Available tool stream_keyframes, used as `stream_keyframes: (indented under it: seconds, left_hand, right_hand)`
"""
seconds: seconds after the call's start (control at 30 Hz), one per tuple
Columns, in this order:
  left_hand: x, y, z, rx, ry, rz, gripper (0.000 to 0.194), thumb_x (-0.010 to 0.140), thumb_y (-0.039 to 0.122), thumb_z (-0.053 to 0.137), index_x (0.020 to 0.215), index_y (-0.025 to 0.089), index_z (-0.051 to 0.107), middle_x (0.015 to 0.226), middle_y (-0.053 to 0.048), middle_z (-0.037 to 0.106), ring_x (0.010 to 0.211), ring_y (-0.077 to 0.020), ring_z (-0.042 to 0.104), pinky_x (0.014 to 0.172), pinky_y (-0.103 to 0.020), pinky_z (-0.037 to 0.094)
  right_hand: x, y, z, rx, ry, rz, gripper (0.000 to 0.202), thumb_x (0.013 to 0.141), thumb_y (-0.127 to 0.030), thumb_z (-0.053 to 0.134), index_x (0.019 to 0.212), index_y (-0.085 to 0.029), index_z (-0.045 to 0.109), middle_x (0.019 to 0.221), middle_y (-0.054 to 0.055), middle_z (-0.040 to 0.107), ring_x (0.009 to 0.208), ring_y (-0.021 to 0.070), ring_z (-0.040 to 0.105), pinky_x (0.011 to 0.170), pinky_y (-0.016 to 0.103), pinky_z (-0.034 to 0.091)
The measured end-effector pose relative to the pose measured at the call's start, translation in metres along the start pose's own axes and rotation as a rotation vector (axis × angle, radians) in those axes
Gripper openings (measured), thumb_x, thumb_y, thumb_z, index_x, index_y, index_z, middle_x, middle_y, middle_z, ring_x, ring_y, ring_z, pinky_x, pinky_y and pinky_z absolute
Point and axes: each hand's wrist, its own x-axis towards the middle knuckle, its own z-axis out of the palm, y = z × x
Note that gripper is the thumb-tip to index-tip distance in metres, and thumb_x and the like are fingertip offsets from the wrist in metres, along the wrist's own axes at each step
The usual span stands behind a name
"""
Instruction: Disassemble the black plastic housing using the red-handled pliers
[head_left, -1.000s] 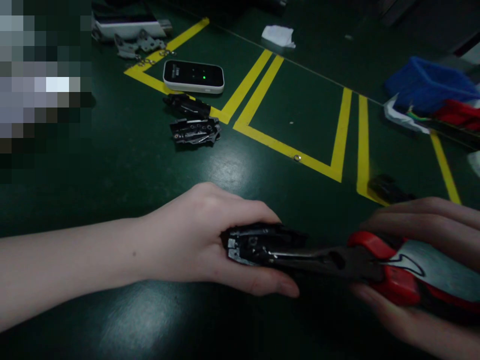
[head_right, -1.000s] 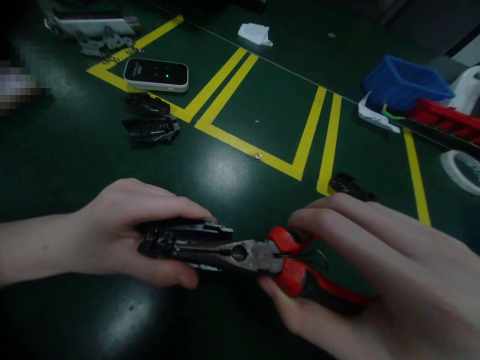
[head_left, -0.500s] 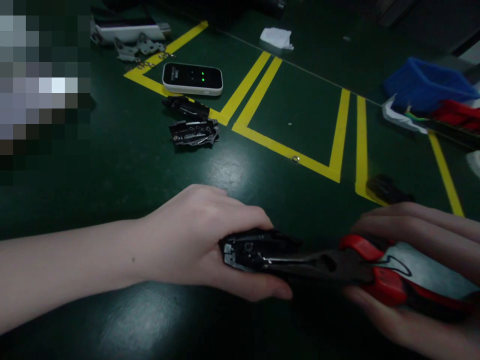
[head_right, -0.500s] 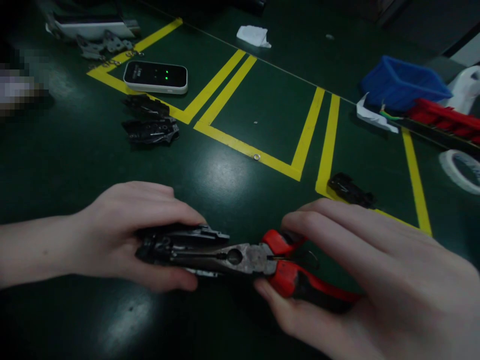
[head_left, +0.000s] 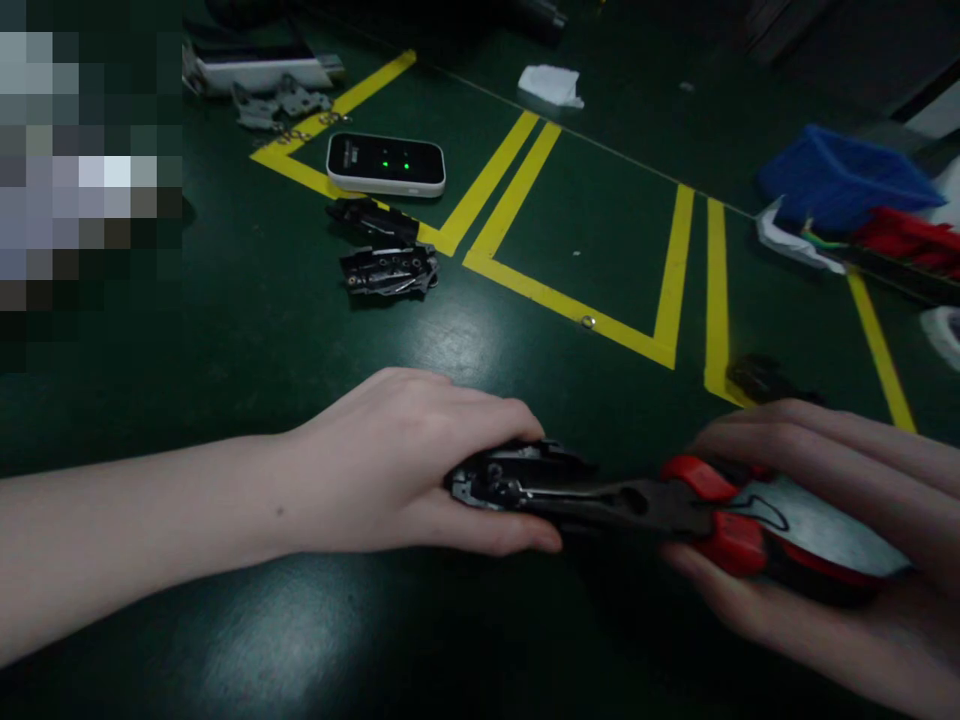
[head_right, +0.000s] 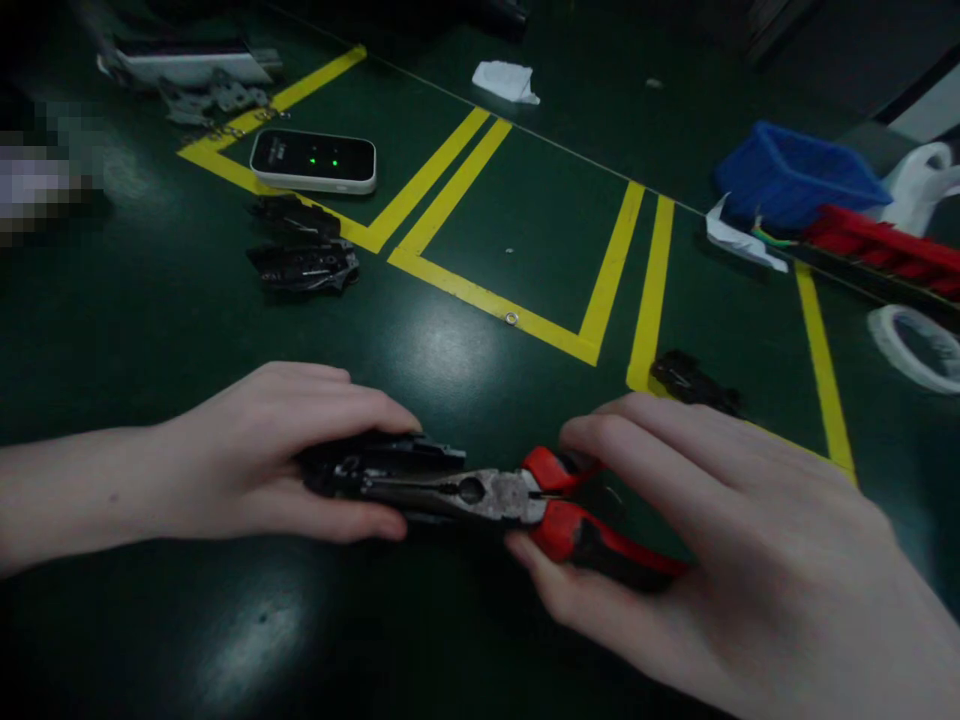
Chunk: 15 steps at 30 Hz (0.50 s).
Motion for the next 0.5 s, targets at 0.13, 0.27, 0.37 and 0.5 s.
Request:
stream_keyframes:
  seconds: [0.13,0.27,0.37,0.5]
  left_hand:
    - [-0.001,-0.003,0.002,0.034,0.048,-0.011,0.034,0.092,0.043,0.068,0.116,0.019,0.067,0.097,0.002,0.077,0.077,-0.0121,0.068,0.064,-0.023,0.043]
    - [-0.002,-0.007,0.0,0.307,0.093,0.02,0.053,0.093,0.048,0.064,0.135,0.015,0.058,0.091,-0.001,0.076,0.063,-0.0148,0.061,0.058,-0.027,0.038]
    - [-0.002,-0.008,-0.005,0.478,0.038,0.029,0.064,0.094,0.055,0.058,0.142,0.015,0.051,0.081,0.0,0.073,0.059,-0.017,0.057,0.056,-0.028,0.035]
    - [-0.002,-0.005,-0.009,0.603,-0.023,0.079,0.074,0.095,0.065,0.047,0.146,0.011,0.045,0.069,0.001,0.068,0.052,-0.0177,0.053,0.057,-0.03,0.034]
  right_hand:
    - [0.011,0.0,0.004,0.03,0.008,-0.044,0.034,0.09,-0.052,0.063,0.106,-0.023,0.059,0.092,0.004,0.065,0.072,0.0174,0.065,0.054,0.032,0.047]
    - [0.017,0.0,0.016,-0.016,0.061,-0.063,0.032,0.093,-0.05,0.06,0.105,-0.02,0.057,0.092,0.007,0.065,0.076,0.0205,0.065,0.059,0.033,0.049]
    - [0.019,0.002,0.027,-0.072,0.095,-0.094,0.03,0.094,-0.046,0.061,0.107,-0.02,0.056,0.096,0.009,0.067,0.08,0.024,0.066,0.064,0.037,0.051]
    - [0.019,0.005,0.035,-0.092,0.102,-0.108,0.027,0.092,-0.041,0.064,0.107,-0.019,0.056,0.097,0.01,0.068,0.082,0.0254,0.066,0.063,0.038,0.051]
